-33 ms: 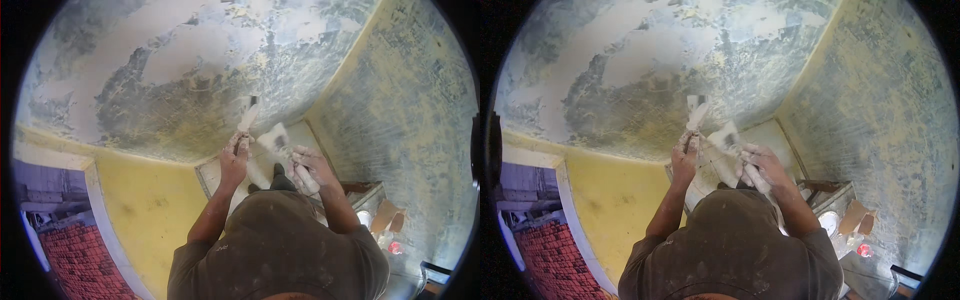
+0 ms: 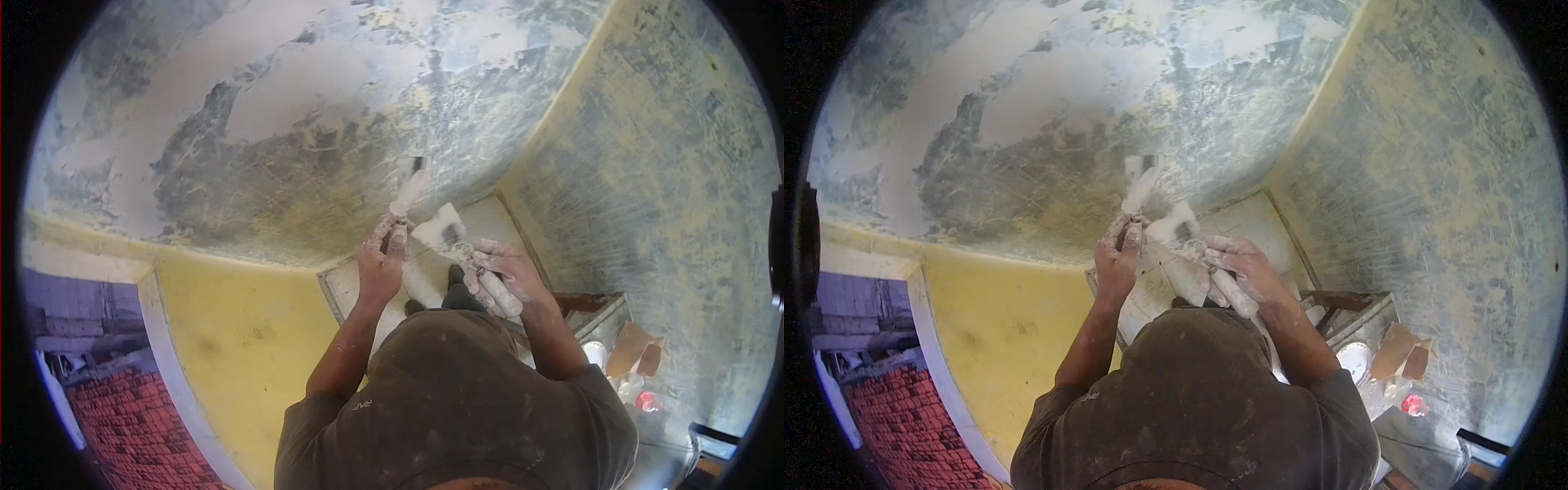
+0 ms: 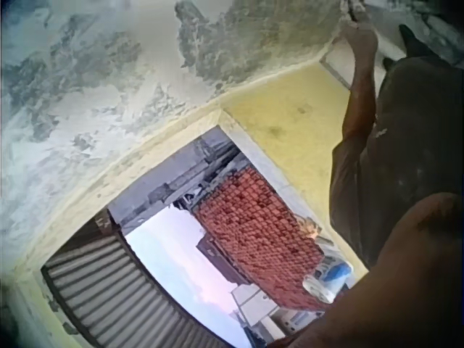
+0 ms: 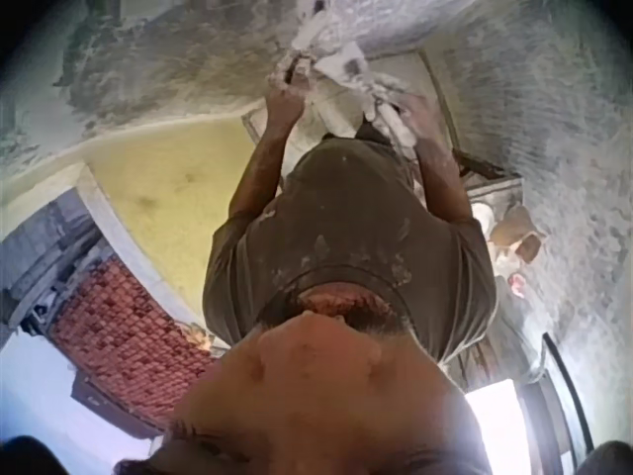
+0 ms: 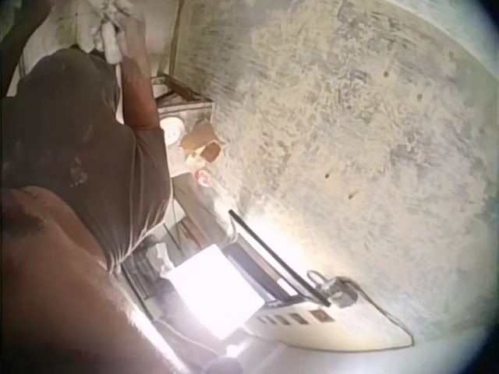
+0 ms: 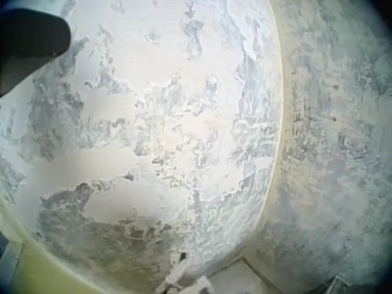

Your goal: The person applies plaster or putty to repair cracks on a wall and ceiling using a putty knife.

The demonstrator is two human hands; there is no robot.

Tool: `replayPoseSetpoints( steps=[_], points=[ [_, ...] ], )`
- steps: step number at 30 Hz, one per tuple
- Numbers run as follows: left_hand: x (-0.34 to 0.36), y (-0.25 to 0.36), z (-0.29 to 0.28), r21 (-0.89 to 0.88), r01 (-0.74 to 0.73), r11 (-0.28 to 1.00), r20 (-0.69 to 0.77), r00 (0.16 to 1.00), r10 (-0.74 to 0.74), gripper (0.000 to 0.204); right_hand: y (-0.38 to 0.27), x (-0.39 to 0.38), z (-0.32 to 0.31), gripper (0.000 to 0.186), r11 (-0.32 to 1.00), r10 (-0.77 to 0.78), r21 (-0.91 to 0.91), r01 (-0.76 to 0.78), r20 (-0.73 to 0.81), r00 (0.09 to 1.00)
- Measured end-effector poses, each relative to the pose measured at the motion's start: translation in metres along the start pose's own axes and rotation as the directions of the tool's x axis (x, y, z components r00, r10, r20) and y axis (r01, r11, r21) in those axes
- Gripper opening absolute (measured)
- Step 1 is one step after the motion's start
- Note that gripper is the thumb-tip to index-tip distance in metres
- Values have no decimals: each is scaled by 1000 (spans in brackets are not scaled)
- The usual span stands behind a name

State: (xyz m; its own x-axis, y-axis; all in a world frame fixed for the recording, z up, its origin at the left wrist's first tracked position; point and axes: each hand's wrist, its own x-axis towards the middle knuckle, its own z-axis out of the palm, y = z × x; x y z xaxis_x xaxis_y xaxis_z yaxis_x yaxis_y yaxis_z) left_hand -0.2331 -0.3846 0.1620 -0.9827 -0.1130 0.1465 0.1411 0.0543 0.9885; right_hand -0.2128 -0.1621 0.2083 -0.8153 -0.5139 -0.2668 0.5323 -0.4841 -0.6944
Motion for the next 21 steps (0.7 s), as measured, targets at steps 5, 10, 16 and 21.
replayPoseSetpoints(
  steps=[5,10,16,21],
  points=[
    [26,27,20,243,-315,917,146,947,286,35,-16,9,-13,39,994,85,69,-88,48,995],
    [49,45,38,530,-540,654,361,842,402,41,-19,23,-63,37,959,23,275,-66,155,988],
    [83,52,71,490,-660,570,435,752,496,37,-57,34,-108,41,930,-39,361,-73,294,955],
    [115,61,105,367,-775,515,537,628,563,38,-91,45,-155,45,952,-46,290,-96,447,893]
  ],
)
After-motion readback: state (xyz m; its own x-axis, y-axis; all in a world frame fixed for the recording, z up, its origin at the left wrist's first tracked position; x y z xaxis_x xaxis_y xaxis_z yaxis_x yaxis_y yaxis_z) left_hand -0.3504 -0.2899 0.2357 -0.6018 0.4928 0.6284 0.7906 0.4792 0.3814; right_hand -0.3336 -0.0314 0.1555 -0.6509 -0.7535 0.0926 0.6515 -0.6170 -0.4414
